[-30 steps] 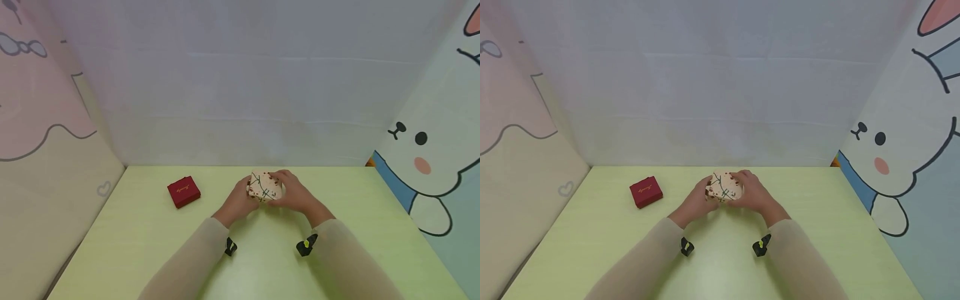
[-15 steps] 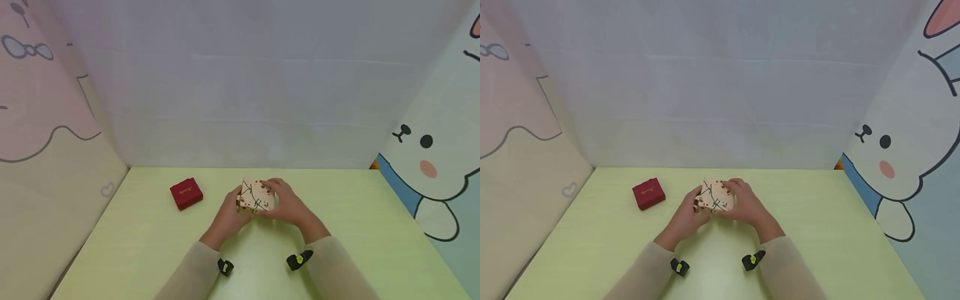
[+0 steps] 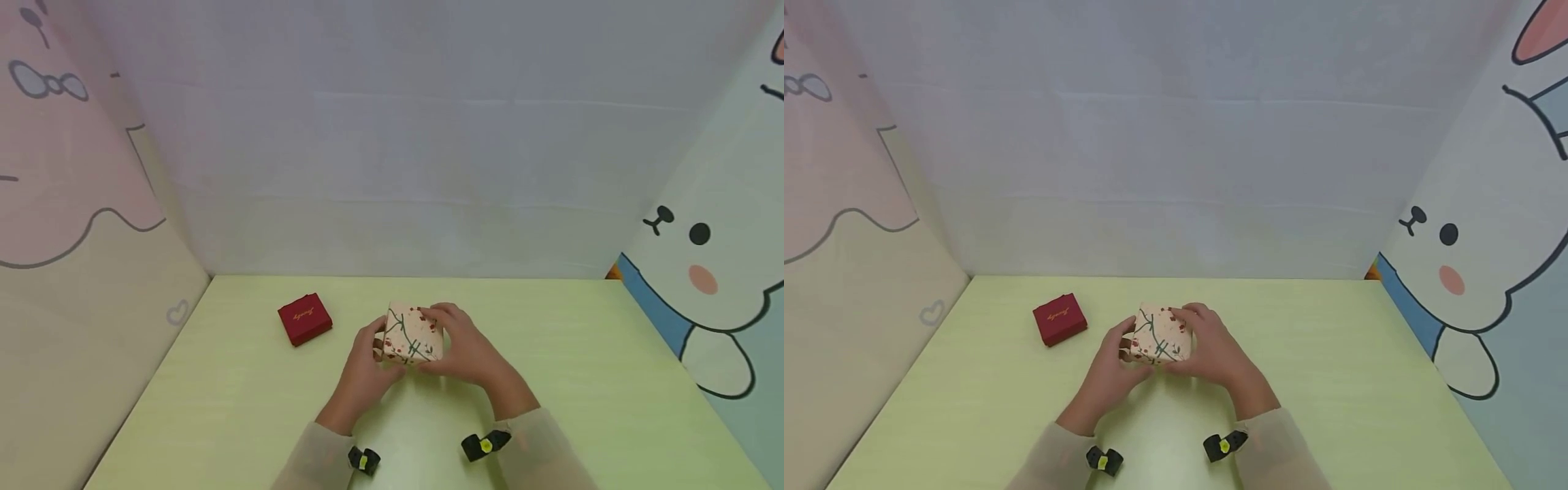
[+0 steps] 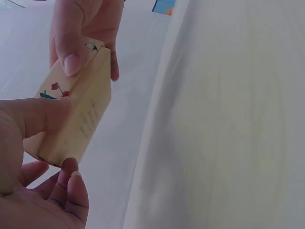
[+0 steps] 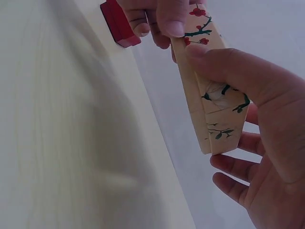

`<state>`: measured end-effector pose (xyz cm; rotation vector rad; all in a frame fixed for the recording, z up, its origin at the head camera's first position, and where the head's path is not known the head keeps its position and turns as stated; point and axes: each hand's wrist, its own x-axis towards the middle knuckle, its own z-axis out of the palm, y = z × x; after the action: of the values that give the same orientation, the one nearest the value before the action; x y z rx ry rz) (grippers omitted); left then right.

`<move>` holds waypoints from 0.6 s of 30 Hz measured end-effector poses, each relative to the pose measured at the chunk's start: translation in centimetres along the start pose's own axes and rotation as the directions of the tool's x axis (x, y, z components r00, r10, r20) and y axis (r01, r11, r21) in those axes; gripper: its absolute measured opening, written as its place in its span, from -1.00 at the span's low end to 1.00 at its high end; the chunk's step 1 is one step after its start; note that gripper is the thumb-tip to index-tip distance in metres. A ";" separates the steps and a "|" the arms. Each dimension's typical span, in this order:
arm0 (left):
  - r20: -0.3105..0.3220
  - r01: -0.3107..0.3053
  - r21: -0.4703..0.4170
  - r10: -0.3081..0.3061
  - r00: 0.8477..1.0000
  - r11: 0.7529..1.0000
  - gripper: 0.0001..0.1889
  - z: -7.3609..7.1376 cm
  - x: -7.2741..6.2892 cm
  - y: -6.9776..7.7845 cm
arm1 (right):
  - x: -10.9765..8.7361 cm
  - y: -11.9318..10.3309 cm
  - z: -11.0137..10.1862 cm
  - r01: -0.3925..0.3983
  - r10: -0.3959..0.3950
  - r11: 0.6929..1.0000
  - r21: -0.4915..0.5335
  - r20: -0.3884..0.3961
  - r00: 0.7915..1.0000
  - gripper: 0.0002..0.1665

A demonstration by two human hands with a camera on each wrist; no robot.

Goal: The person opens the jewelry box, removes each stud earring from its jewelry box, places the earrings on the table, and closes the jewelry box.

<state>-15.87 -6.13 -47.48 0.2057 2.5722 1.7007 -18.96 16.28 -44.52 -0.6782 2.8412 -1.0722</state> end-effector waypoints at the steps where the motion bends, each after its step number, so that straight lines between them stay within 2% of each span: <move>1: -0.012 -0.009 -0.007 0.009 1.000 1.000 -0.05 0.0 0.0 -0.1 | 0.0 -0.1 0.0 0.000 0.000 1.000 -0.002 0.002 1.000 0.15; 4: -0.024 -0.024 -0.033 0.024 0.999 0.999 -0.05 0.0 0.0 -0.5 | -0.1 -0.3 -0.2 0.017 -0.017 1.000 -0.017 0.003 1.000 0.14; 7: 0.001 -0.028 -0.073 0.028 1.000 0.997 0.00 0.0 0.1 -0.9 | -0.1 -0.5 -0.5 0.033 -0.033 0.999 -0.025 0.009 0.999 0.12; 13: 0.056 0.012 -0.112 -0.006 0.998 0.994 0.13 -0.3 0.3 -1.5 | -0.3 -1.0 -0.7 0.041 -0.040 0.999 -0.026 0.032 0.999 0.13; 18: 0.142 0.056 -0.210 -0.026 0.990 0.976 0.27 -0.8 0.2 -2.2 | -0.9 -1.4 -0.5 0.068 -0.069 0.998 0.011 0.044 0.997 0.13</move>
<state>-16.33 -7.72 -49.14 0.2480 2.2609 1.8603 -17.70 15.99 -43.33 -0.7940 2.7928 -1.0655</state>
